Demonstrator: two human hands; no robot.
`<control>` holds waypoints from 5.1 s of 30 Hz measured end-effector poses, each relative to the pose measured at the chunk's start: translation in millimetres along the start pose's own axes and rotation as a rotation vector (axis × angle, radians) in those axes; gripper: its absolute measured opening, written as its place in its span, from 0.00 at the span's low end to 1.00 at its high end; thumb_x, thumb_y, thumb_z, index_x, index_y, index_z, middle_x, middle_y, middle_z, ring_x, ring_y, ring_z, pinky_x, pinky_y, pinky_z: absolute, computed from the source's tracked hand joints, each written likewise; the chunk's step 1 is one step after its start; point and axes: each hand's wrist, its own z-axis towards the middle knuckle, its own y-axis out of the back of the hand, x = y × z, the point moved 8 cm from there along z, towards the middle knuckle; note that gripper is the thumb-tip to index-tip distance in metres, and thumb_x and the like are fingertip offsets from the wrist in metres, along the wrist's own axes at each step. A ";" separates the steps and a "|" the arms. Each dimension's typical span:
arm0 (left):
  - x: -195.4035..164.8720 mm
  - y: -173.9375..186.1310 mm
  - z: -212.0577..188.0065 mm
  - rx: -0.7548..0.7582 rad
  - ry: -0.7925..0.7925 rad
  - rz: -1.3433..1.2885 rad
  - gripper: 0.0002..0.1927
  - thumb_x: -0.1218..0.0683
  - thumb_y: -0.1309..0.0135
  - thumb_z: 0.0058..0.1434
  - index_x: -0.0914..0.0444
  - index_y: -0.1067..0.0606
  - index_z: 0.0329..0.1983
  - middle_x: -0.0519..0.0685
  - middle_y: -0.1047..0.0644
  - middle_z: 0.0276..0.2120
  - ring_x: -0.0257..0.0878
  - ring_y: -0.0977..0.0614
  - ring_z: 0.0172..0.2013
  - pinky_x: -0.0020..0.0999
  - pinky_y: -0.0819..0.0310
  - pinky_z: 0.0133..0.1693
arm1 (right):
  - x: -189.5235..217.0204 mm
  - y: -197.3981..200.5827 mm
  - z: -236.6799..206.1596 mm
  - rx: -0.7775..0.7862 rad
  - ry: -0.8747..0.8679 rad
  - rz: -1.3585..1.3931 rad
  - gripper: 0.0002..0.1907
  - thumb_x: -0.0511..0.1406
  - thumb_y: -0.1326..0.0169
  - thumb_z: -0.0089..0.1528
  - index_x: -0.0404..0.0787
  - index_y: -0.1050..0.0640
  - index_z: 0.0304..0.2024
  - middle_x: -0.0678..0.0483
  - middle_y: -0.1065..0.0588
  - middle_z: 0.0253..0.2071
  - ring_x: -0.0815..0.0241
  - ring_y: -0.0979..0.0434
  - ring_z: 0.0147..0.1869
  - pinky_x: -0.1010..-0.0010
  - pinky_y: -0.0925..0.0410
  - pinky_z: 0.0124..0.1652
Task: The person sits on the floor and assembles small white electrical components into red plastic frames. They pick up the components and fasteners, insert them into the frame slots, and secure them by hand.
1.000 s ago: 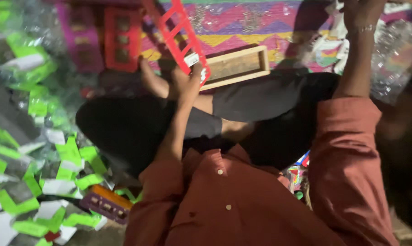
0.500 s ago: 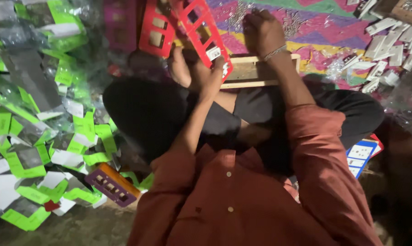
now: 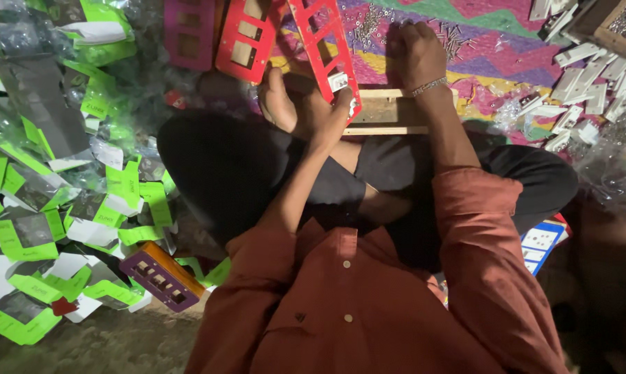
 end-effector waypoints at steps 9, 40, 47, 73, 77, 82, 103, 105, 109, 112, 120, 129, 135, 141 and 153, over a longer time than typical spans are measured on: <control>13.2 -7.8 -1.2 0.065 0.105 -0.084 0.07 0.59 0.43 0.59 0.68 0.21 0.38 0.51 0.17 0.28 0.36 0.16 0.29 0.35 0.24 0.33 | -22.9 1.0 -1.0 0.062 -0.162 0.343 0.03 0.26 0.41 0.65 0.35 0.21 0.41 0.44 0.21 0.40 0.49 0.18 0.43 0.62 0.27 0.45; 23.3 -22.2 -1.3 0.196 0.173 -0.360 0.06 0.61 0.42 0.59 0.68 0.21 0.38 0.45 0.19 0.29 0.30 0.19 0.30 0.30 0.24 0.33 | 21.7 24.8 -15.3 0.150 0.042 0.469 0.04 0.29 0.38 0.65 0.34 0.21 0.39 0.47 0.22 0.37 0.53 0.20 0.37 0.69 0.27 0.38; 25.0 -23.0 -2.5 0.221 0.216 -0.398 0.05 0.61 0.43 0.59 0.67 0.22 0.38 0.44 0.21 0.28 0.30 0.20 0.29 0.30 0.25 0.32 | 63.3 22.8 -29.7 0.197 0.079 0.440 0.08 0.31 0.36 0.66 0.32 0.21 0.37 0.46 0.24 0.34 0.51 0.23 0.33 0.65 0.31 0.34; -8.9 -7.4 -0.5 0.144 0.006 -0.070 0.06 0.59 0.45 0.59 0.68 0.23 0.33 0.50 0.22 0.20 0.38 0.18 0.22 0.37 0.28 0.26 | 66.6 -1.0 -34.1 0.221 -0.076 0.405 0.10 0.34 0.49 0.75 0.33 0.22 0.47 0.42 0.26 0.35 0.40 0.24 0.39 0.54 0.32 0.40; -9.9 -5.0 2.3 0.109 0.010 -0.079 0.06 0.59 0.45 0.59 0.68 0.22 0.34 0.49 0.22 0.20 0.36 0.18 0.22 0.36 0.28 0.26 | 72.7 19.1 -33.5 0.137 0.051 0.369 0.10 0.34 0.41 0.68 0.31 0.23 0.42 0.40 0.26 0.34 0.41 0.25 0.34 0.56 0.32 0.36; -6.1 -5.5 0.7 0.116 0.074 -0.071 0.06 0.59 0.45 0.59 0.68 0.22 0.33 0.49 0.22 0.20 0.35 0.21 0.21 0.35 0.29 0.25 | 86.3 21.2 -33.9 0.125 0.195 0.260 0.08 0.31 0.40 0.68 0.31 0.24 0.43 0.42 0.28 0.35 0.41 0.25 0.38 0.55 0.32 0.38; -6.1 -7.4 -0.9 0.118 0.003 -0.077 0.06 0.59 0.47 0.60 0.68 0.22 0.35 0.48 0.23 0.19 0.35 0.22 0.20 0.35 0.31 0.25 | 60.0 3.2 -41.7 0.152 -0.046 0.480 0.11 0.35 0.42 0.67 0.30 0.23 0.38 0.43 0.25 0.31 0.52 0.26 0.28 0.63 0.34 0.29; -3.1 -9.6 -1.4 0.137 0.052 -0.078 0.06 0.59 0.46 0.61 0.67 0.21 0.36 0.48 0.22 0.19 0.34 0.22 0.20 0.35 0.31 0.24 | 67.0 5.1 -38.6 0.161 -0.019 0.407 0.11 0.34 0.42 0.69 0.30 0.24 0.39 0.41 0.26 0.31 0.46 0.26 0.31 0.59 0.34 0.32; 0.2 -9.6 -0.7 0.115 0.029 0.004 0.06 0.58 0.44 0.62 0.68 0.22 0.33 0.50 0.24 0.18 0.37 0.23 0.20 0.38 0.31 0.25 | 76.3 5.9 -38.8 0.139 0.087 0.366 0.09 0.34 0.45 0.71 0.31 0.24 0.40 0.40 0.25 0.35 0.40 0.24 0.38 0.56 0.32 0.38; -1.3 -9.4 -1.6 0.107 -0.047 0.014 0.05 0.59 0.45 0.60 0.68 0.23 0.33 0.51 0.24 0.19 0.39 0.22 0.20 0.40 0.31 0.26 | 67.0 -4.7 -41.9 0.115 -0.028 0.428 0.12 0.33 0.48 0.73 0.30 0.26 0.37 0.39 0.27 0.32 0.39 0.25 0.36 0.55 0.34 0.36; 9.8 -14.0 -3.5 0.146 0.038 0.004 0.06 0.59 0.46 0.60 0.68 0.23 0.32 0.51 0.25 0.18 0.40 0.22 0.19 0.39 0.31 0.26 | 39.3 -54.2 -58.0 0.195 -0.488 0.981 0.21 0.37 0.54 0.76 0.32 0.29 0.29 0.56 0.32 0.22 0.68 0.37 0.26 0.69 0.41 0.29; -5.3 -15.5 -1.8 0.182 0.002 -0.049 0.07 0.59 0.48 0.66 0.69 0.23 0.39 0.50 0.21 0.23 0.34 0.19 0.26 0.36 0.27 0.28 | 46.6 -17.7 -46.8 0.206 -0.297 0.589 0.10 0.34 0.47 0.68 0.34 0.22 0.35 0.49 0.26 0.25 0.64 0.26 0.29 0.67 0.32 0.31; -4.2 -22.9 -4.1 0.190 0.073 -0.115 0.07 0.60 0.47 0.64 0.70 0.22 0.39 0.48 0.21 0.24 0.33 0.22 0.24 0.34 0.29 0.26 | 52.7 -0.6 -43.1 0.193 -0.192 0.555 0.08 0.34 0.44 0.65 0.34 0.21 0.37 0.42 0.23 0.30 0.50 0.21 0.31 0.62 0.30 0.33; 7.9 -25.6 -8.4 0.197 0.046 -0.149 0.05 0.61 0.47 0.62 0.70 0.24 0.35 0.45 0.22 0.25 0.30 0.23 0.26 0.34 0.30 0.27 | 56.1 11.0 -49.0 0.062 -0.011 0.399 0.06 0.32 0.42 0.61 0.33 0.23 0.36 0.41 0.24 0.32 0.42 0.22 0.35 0.57 0.30 0.36; 35.2 -36.4 -3.8 0.256 0.157 -0.253 0.05 0.61 0.44 0.58 0.69 0.22 0.35 0.43 0.21 0.27 0.30 0.22 0.29 0.32 0.29 0.30 | 58.9 30.4 -47.6 0.049 0.052 0.535 0.05 0.31 0.41 0.57 0.37 0.24 0.34 0.47 0.25 0.33 0.51 0.22 0.36 0.63 0.30 0.35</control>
